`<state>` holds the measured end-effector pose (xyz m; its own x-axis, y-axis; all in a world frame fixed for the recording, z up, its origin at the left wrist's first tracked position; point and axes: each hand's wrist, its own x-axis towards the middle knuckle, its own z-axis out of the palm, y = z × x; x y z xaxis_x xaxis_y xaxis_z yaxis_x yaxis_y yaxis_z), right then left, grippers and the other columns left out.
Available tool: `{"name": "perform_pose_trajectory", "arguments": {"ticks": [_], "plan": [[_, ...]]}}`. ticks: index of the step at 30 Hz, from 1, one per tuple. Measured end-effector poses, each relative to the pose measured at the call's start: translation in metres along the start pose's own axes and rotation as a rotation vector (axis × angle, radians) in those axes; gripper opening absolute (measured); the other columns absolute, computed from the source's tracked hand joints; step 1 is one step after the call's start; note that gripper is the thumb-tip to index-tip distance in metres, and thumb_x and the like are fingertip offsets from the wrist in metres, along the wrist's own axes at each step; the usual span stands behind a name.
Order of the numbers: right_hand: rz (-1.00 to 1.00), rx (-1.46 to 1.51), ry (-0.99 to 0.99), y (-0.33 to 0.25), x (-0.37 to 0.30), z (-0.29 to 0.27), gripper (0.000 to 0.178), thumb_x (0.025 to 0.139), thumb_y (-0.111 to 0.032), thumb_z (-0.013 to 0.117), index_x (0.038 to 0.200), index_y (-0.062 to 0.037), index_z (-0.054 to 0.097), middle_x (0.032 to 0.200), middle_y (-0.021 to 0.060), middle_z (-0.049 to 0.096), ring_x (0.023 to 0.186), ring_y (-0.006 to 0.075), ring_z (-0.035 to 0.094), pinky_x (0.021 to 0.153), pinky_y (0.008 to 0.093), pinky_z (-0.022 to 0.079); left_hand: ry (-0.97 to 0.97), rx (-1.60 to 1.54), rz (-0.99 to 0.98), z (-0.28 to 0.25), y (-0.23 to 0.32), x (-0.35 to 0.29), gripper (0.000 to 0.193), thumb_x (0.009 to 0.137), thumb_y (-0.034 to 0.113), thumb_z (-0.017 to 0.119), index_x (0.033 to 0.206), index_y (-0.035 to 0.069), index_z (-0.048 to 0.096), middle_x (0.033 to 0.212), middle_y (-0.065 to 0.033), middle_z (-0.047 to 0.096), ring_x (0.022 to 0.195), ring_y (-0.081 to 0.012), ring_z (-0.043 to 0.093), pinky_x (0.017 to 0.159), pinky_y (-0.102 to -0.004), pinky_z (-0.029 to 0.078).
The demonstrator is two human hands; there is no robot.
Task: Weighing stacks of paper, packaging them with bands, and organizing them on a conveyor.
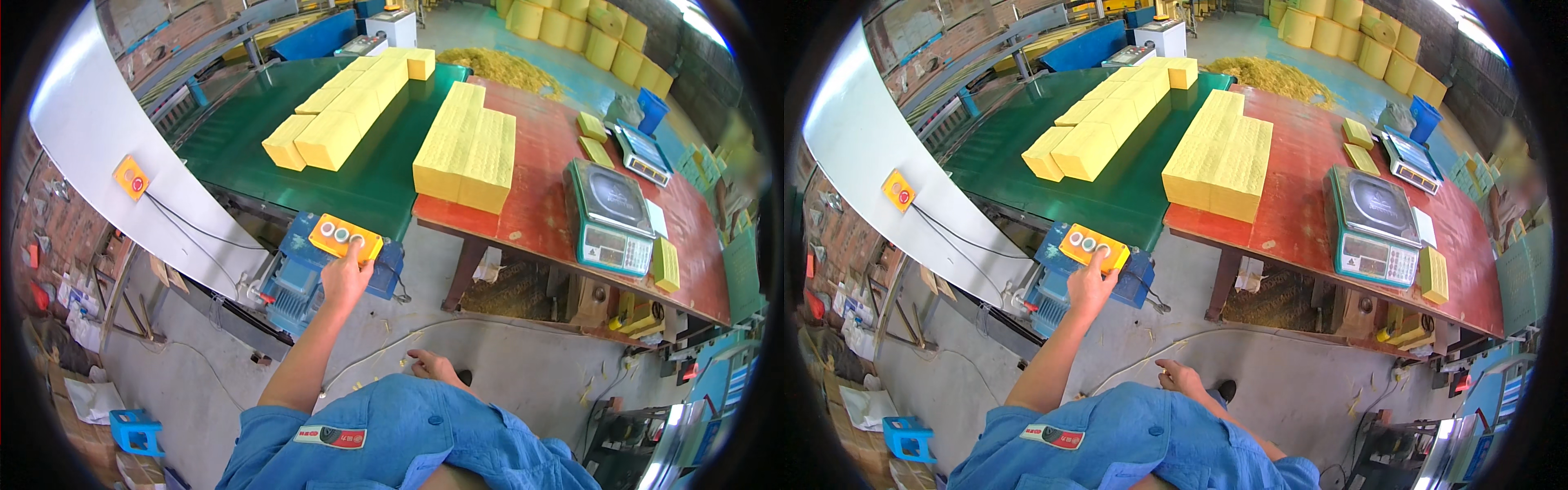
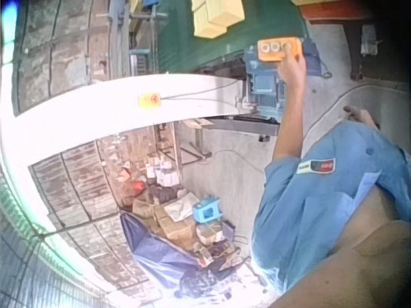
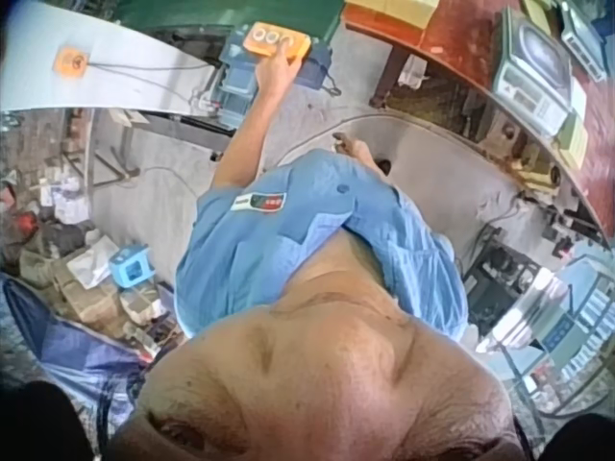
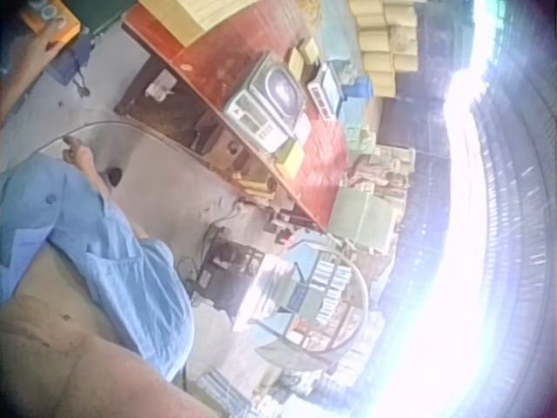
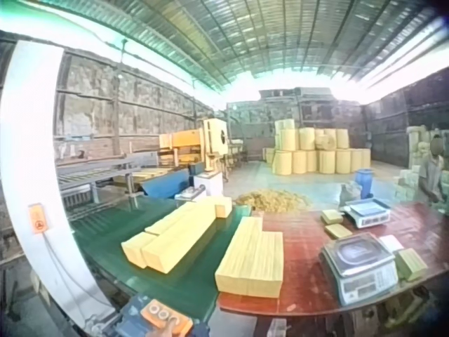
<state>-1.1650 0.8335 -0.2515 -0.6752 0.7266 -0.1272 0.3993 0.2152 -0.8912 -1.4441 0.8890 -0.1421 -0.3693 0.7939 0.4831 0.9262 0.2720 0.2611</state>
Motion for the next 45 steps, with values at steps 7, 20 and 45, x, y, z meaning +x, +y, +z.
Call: {"name": "perform_pose_trajectory", "arguments": {"ticks": [7, 20, 45], "plan": [[0.021, -0.019, -0.023, 0.001, 0.002, -0.005, 0.038, 0.086, -0.017, 0.061, 0.123, -0.0100, 0.063, 0.097, 0.0180, 0.070, 0.086, 0.0342, 0.069, 0.077, 0.0422, 0.055, 0.004, -0.003, -0.010, 0.003, 0.000, 0.001, 0.053, 0.077, 0.029, 0.077, 0.123, 0.013, 0.056, 0.060, -0.0119, 0.063, 0.057, -0.0319, 0.066, 0.053, -0.0433, 0.052], [-0.007, -0.016, -0.032, 0.017, 0.003, -0.029, 0.039, 0.084, -0.016, 0.058, 0.123, -0.0111, 0.063, 0.106, 0.0174, 0.068, 0.090, 0.0338, 0.068, 0.080, 0.0429, 0.055, -0.005, -0.009, -0.050, 0.007, 0.002, 0.001, 0.051, 0.078, 0.028, 0.076, 0.123, 0.014, 0.058, 0.065, -0.0146, 0.066, 0.062, -0.0355, 0.067, 0.058, -0.0455, 0.052], [0.000, -0.012, -0.043, 0.087, -0.007, -0.189, 0.036, 0.085, -0.016, 0.060, 0.120, -0.0079, 0.065, 0.094, 0.0211, 0.070, 0.085, 0.0369, 0.069, 0.078, 0.0434, 0.055, -0.035, 0.075, -0.241, -0.001, 0.023, -0.005, 0.045, 0.080, 0.020, 0.073, 0.122, 0.016, 0.058, 0.064, -0.0120, 0.061, 0.061, -0.0337, 0.063, 0.057, -0.0452, 0.049]]}}
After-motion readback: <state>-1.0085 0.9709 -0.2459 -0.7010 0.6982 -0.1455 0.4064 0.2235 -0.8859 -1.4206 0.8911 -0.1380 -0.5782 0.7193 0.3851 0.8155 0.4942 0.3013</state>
